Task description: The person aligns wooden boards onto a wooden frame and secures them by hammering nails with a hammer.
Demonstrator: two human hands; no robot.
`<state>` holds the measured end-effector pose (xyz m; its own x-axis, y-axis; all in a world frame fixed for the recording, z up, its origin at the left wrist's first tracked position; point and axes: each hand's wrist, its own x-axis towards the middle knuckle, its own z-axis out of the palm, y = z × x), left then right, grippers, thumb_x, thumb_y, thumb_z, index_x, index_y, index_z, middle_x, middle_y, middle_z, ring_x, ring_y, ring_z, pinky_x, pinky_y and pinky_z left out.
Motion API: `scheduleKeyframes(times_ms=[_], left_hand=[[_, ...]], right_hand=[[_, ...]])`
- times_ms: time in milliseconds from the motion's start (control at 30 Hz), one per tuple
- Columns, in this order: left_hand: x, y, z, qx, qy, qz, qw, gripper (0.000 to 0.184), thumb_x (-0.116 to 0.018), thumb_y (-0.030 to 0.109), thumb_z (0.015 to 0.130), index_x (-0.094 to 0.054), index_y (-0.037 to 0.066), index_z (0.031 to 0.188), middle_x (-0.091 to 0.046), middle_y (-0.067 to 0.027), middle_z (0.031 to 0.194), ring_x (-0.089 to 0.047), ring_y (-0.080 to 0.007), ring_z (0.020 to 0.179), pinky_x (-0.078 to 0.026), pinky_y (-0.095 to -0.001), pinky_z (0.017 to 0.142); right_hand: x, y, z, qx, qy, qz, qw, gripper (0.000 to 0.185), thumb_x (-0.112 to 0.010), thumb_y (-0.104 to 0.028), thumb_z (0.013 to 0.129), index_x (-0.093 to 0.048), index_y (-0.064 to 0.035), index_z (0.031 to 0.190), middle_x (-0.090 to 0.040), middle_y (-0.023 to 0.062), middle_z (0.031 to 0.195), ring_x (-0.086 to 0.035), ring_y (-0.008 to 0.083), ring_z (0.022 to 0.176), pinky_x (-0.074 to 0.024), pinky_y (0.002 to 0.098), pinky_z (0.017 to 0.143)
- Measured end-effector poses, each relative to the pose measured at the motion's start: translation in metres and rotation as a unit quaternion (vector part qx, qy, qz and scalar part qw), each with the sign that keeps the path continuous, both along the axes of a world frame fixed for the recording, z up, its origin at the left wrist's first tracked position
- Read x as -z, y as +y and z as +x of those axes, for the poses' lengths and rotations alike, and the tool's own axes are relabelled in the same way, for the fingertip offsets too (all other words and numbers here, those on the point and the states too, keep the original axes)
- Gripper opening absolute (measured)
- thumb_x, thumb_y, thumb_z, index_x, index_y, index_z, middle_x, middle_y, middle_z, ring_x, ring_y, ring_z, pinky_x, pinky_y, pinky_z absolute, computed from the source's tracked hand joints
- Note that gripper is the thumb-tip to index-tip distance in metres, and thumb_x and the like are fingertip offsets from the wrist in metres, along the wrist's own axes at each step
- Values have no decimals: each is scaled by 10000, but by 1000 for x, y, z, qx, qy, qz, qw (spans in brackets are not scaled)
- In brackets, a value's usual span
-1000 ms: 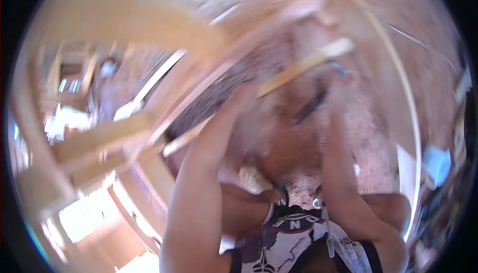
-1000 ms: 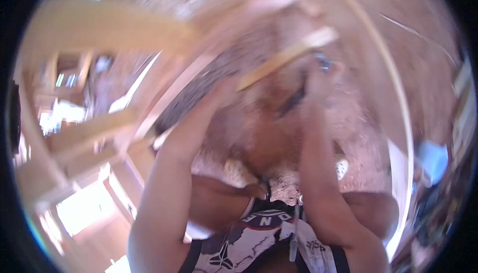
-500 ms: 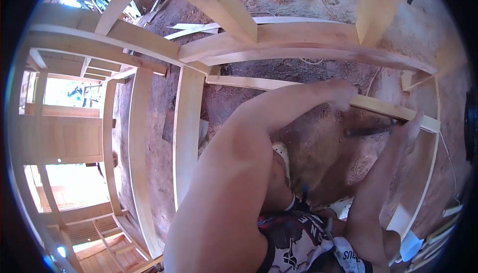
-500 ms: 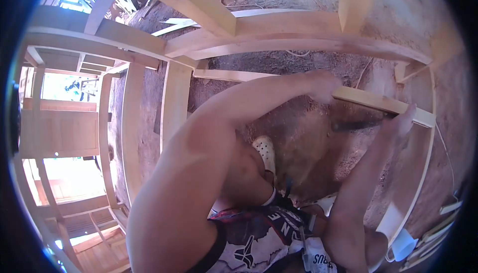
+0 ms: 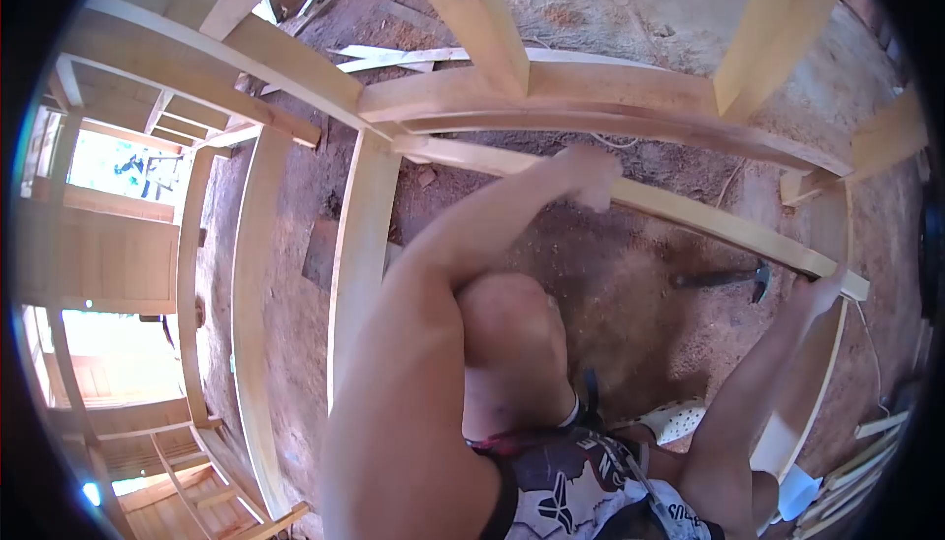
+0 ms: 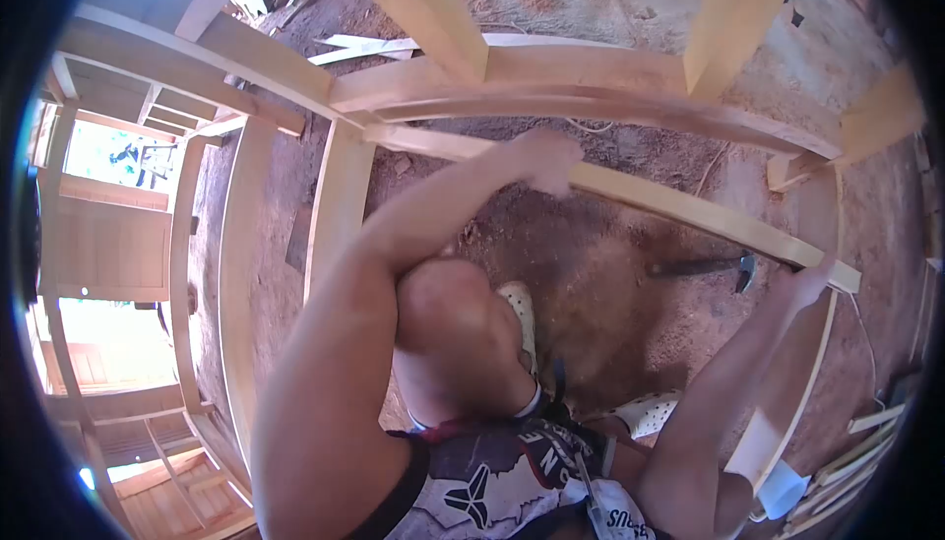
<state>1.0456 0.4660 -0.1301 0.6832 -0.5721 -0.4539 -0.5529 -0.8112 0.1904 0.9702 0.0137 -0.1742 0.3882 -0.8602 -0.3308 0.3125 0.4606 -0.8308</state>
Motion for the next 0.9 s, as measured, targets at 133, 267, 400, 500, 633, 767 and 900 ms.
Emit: scheduleKeyframes(times_ms=[133,267,400,500,633,767,900], left_hand=[[5,18,-12,-38,3,-3,999,308,-684,243,670,-747,39,892,-731,-174,954,-705,-337,952,-565,-455,844],[3,36,-7,-63,-2,-22,998,353,-724,275,660,-721,37,920,-717,-174,952,-685,-359,950,-542,-456,860],[-1,37,-5,-63,-4,-25,998,352,-708,252,643,-740,30,916,-724,-191,965,-698,-349,956,-558,-444,857],[6,37,-3,-58,5,-18,998,351,-706,246,645,-739,33,922,-725,-189,965,-698,-350,948,-556,-448,855],[7,36,0,-56,22,-8,998,359,-726,279,660,-719,35,924,-717,-181,971,-683,-363,961,-546,-463,855],[2,38,-1,-56,22,-6,998,375,-721,271,668,-722,24,950,-717,-193,986,-684,-365,978,-545,-474,867],[18,42,1,-54,-6,-24,998,360,-692,253,733,-717,29,1015,-709,-223,1031,-676,-381,1023,-530,-487,900]], right_hand=[[19,10,0,-11,-23,-28,999,586,-692,-301,921,-466,3,1368,-586,155,1221,-615,333,1083,-537,539,917],[18,29,6,-31,-18,-9,999,518,-636,-322,959,-462,-61,1371,-593,125,1170,-610,320,1070,-538,524,907],[25,31,10,-10,4,12,1000,525,-677,-332,938,-498,-82,1363,-597,116,1197,-608,305,1085,-529,512,915],[33,31,5,-23,-25,21,999,530,-684,-331,934,-502,-79,1362,-592,111,1216,-606,303,1085,-529,509,906],[39,32,4,-9,7,7,1000,521,-688,-325,930,-509,-69,1347,-592,108,1221,-605,307,1089,-528,515,895],[42,34,7,-33,6,23,999,489,-647,-345,951,-515,-43,1312,-605,115,1201,-609,314,1084,-530,527,905],[78,14,-4,-202,-65,-17,977,434,-501,-427,1027,-524,-43,1229,-623,149,1109,-614,342,1032,-531,553,905]])
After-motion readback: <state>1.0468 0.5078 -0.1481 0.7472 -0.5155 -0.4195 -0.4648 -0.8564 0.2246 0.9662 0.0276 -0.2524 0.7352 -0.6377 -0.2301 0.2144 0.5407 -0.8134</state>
